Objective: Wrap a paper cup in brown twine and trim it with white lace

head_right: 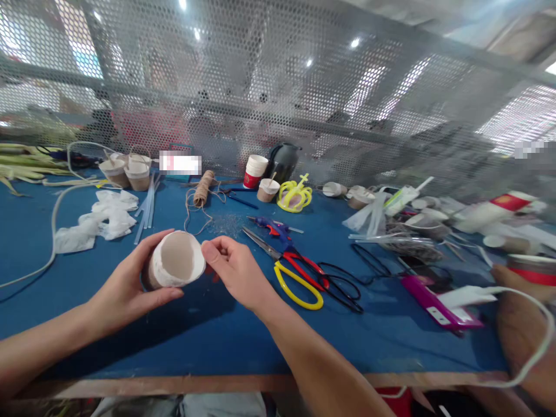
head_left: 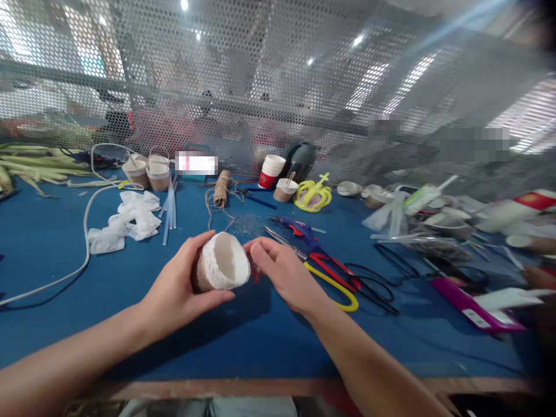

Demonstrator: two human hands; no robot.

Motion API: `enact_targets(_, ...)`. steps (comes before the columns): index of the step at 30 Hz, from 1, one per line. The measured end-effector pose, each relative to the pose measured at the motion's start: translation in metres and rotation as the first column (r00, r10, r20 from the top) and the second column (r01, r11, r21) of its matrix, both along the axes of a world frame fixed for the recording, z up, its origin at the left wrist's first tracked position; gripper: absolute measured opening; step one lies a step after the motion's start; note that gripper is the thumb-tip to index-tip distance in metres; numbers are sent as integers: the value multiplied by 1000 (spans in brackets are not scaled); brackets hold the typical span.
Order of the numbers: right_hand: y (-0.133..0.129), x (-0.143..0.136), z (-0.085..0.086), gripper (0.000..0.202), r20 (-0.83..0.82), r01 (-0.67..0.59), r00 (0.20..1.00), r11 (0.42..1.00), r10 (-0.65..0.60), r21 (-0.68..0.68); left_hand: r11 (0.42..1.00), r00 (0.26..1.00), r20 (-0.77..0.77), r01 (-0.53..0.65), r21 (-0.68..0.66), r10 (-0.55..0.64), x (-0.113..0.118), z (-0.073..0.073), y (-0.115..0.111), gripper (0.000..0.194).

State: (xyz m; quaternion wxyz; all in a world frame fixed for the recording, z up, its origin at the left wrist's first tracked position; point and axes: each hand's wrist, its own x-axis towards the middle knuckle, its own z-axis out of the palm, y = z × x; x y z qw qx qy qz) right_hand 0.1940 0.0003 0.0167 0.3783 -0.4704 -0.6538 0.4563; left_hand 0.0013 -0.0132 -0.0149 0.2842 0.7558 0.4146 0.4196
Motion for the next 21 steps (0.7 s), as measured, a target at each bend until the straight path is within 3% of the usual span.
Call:
enact_targets(6,-3,-7,-7,51,-158,-150,981,947,108,-285,950,972,-141,-141,279,186,-4,2,3,71)
enact_targets(8,-6,-10,-9,54,-174,-211,972,907,156,-364,944,964,-144,-179,276,225,-4,3,4,73)
enact_targets(10,-10,-12,-8,55,-163,-209,973,913,160,-351,968,973,-100,-188,167,207,-4,5,6,74)
enact_targets(13,-14,-12,-5,41,-29,7,1000,999,-8,-39,975,993,54,-95,-202,108,-2,6,9,65)
enact_targets(14,-14,-11,-4,34,21,92,995,989,-95,117,947,991,109,-40,-317,79,-2,7,10,62)
enact_targets(16,-14,-10,-3,21,75,172,973,902,-219,396,888,981,189,55,-456,36,0,7,10,59)
enact_targets(18,-13,-10,-3,12,104,130,970,826,-221,549,867,974,227,112,-485,2,2,6,9,59)
enact_targets(21,-12,-13,-7,8,160,11,979,810,-129,587,870,975,218,140,-472,-39,5,5,5,56)
